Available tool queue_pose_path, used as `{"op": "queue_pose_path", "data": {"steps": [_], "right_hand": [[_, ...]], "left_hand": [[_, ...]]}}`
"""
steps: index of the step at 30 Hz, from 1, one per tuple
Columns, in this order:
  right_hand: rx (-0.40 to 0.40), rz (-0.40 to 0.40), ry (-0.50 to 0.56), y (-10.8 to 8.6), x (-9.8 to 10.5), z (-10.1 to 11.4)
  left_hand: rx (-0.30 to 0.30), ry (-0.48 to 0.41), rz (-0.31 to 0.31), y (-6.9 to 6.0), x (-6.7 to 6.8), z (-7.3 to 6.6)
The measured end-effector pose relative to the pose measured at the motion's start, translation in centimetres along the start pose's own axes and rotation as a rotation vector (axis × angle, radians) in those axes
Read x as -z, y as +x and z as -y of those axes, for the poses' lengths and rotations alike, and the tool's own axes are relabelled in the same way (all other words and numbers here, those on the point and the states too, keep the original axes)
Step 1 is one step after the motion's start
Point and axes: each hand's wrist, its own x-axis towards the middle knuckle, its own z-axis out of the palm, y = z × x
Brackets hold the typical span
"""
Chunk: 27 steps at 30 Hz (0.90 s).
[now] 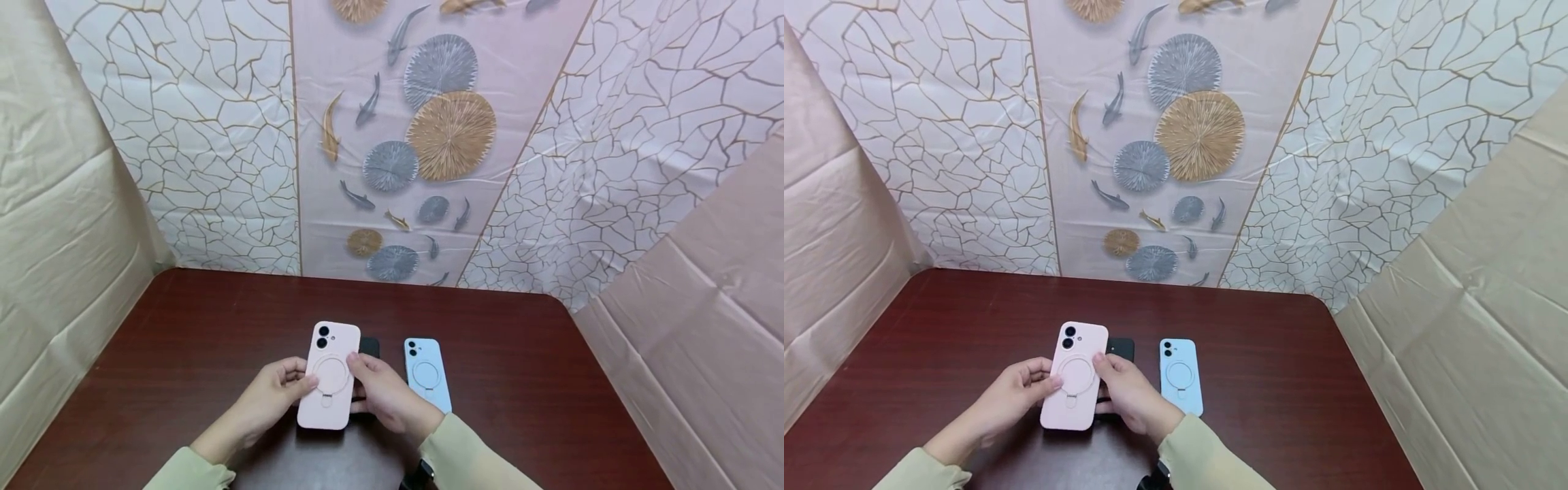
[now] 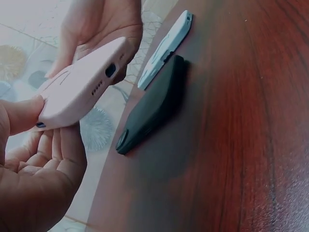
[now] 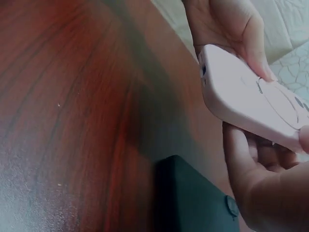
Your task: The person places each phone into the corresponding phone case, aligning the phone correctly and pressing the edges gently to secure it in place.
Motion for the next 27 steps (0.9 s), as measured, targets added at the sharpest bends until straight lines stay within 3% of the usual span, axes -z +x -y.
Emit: {"op": "queue_pose_path", "data": {"steps": [5, 9, 18, 27], "right_hand": [[0.002, -0.023, 0.001, 0.1, -0.1, -0.5], [0.009, -0.035, 0.018, 0.1, -0.5, -0.7], [0.008, 0.037, -0.019, -0.3, -0.8, -1.1], [0.078, 0.044, -0.046, -0.6, -0.8, -0.9]], "left_hand": [[-0.003, -0.021, 0.035, 0.0, 0.1, 0.1], [0.023, -0.016, -0.007, 0.0, 0.2, 0.0], [0.055, -0.034, -0.079, 0.1, 0.5, 0.0], [0.057, -0.058, -0.071, 0.2, 0.6, -0.1]]}}
